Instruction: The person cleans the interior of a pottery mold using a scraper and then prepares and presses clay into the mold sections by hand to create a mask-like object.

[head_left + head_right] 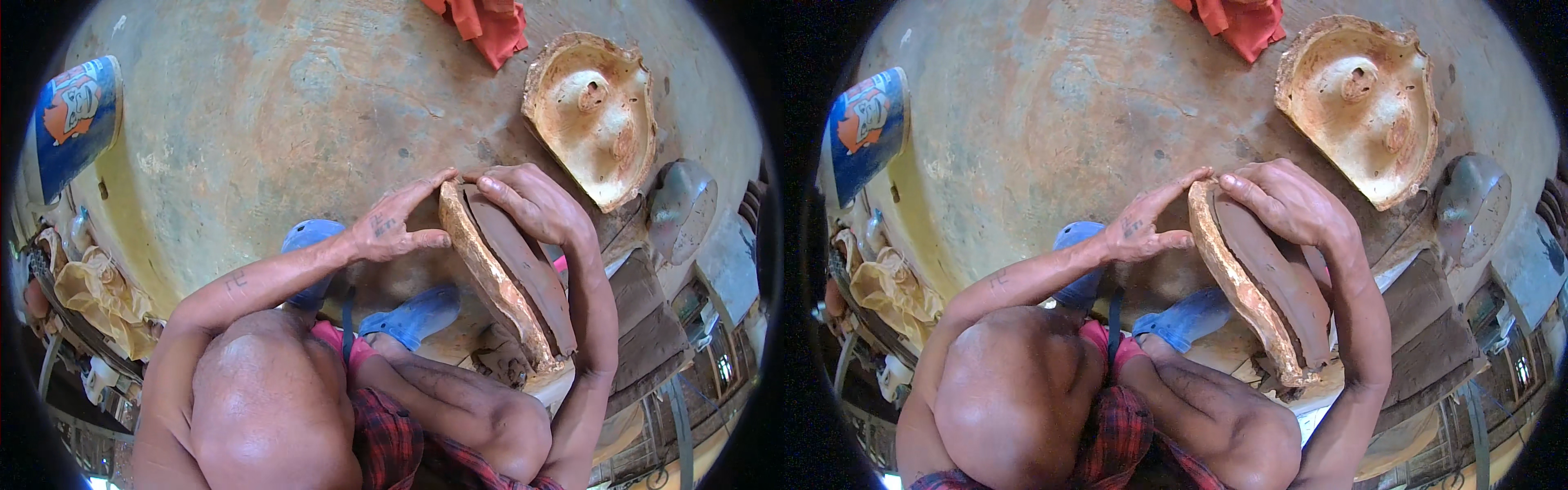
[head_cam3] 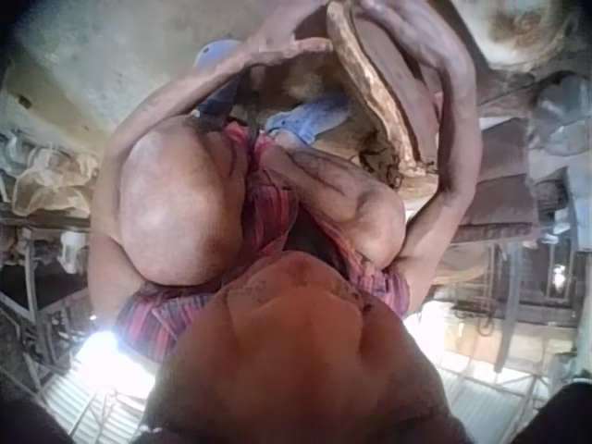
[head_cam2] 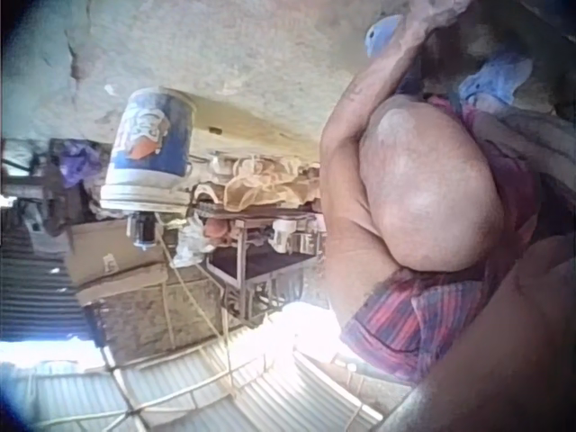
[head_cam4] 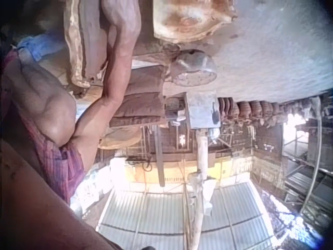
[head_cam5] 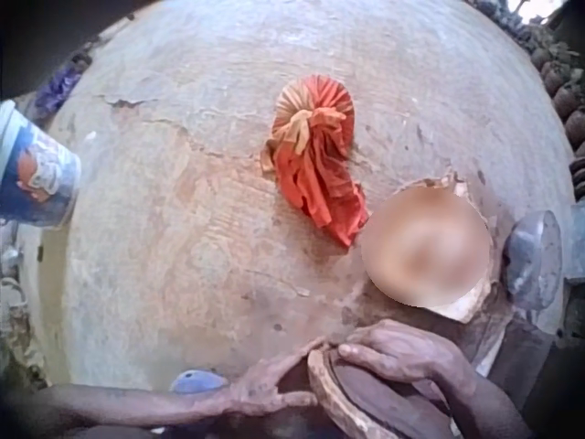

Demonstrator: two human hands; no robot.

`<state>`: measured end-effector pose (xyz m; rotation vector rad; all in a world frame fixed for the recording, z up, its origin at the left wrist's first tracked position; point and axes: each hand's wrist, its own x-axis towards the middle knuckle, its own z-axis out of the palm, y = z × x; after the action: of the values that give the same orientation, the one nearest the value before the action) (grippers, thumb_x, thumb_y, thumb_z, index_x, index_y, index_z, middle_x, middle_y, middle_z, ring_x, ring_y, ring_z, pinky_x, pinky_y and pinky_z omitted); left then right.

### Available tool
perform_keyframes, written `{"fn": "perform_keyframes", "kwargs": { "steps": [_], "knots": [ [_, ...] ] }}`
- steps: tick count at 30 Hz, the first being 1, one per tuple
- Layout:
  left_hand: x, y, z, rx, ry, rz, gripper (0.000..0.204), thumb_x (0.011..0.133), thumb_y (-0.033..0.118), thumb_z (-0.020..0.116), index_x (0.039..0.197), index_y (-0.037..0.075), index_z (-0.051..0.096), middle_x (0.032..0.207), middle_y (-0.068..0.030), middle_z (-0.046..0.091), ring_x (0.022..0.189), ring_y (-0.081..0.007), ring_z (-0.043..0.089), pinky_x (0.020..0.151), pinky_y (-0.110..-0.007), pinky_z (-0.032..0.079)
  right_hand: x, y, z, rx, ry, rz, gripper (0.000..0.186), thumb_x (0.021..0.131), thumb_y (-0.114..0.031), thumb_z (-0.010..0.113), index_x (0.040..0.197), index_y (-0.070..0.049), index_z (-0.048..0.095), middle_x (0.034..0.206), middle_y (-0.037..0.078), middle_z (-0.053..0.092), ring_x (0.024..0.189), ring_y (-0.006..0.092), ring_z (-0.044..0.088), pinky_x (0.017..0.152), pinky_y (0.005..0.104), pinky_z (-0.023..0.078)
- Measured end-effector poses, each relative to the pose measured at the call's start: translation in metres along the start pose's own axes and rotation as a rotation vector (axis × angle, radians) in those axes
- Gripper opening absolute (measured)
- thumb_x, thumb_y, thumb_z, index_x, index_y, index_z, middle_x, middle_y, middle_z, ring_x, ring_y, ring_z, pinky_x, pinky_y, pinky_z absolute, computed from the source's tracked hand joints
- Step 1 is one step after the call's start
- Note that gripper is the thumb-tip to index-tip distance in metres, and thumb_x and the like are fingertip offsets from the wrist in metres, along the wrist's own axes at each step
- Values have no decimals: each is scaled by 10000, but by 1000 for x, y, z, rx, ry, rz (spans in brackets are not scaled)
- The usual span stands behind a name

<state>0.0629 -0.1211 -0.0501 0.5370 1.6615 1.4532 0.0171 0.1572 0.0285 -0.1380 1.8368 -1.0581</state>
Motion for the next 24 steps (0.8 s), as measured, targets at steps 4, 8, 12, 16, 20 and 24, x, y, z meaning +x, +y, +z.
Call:
{"fn": "perform_keyframes", "kwargs": {
  "steps": [4,8,12,16,20,24],
  "knots": [
    [-2,9,0,-87,-72,-24,1084,997,490,719,1696,-31,75,1746,-263,222,1621,-354,249,1316,-455,228,2,1,6,16,51,-66,565,1098,-461,468,1224,26,725,1080,307,729,1046,500,682,948,520,522],
    [-5,5,-5,-89,-92,-14,1082,1018,485,694,1700,-18,21,1765,-254,159,1632,-355,207,1325,-447,200,8,-5,9,-23,17,-43,568,1100,-449,445,1258,24,718,1104,296,730,1047,475,693,945,505,523],
    [5,13,-6,-102,-143,-38,1097,1004,504,711,1700,-17,42,1766,-247,162,1634,-346,198,1328,-445,190,-3,2,4,-9,34,-72,547,1096,-450,467,1224,14,725,1086,308,725,1059,497,678,944,528,522],
    [10,6,-15,-293,-156,-86,1082,979,570,715,1695,-24,162,1758,-215,235,1623,-311,243,1317,-443,213,-21,9,5,-45,238,-25,637,1108,-483,451,1362,67,648,1256,305,705,1173,495,655,1032,486,511],
    [30,19,-33,-370,-123,-74,1104,950,670,685,1687,-17,234,1734,-189,319,1596,-299,316,1298,-436,248,-91,36,-3,101,539,37,624,1104,-442,495,1443,73,594,1393,253,688,1280,349,678,1109,393,486],
    [36,19,-28,-312,-138,-117,1270,824,808,716,1680,-15,265,1722,-187,346,1583,-302,345,1293,-458,259,-164,80,56,376,969,130,646,1135,-477,431,1473,50,592,1345,219,716,1307,274,651,1139,387,458]
  ]
}}
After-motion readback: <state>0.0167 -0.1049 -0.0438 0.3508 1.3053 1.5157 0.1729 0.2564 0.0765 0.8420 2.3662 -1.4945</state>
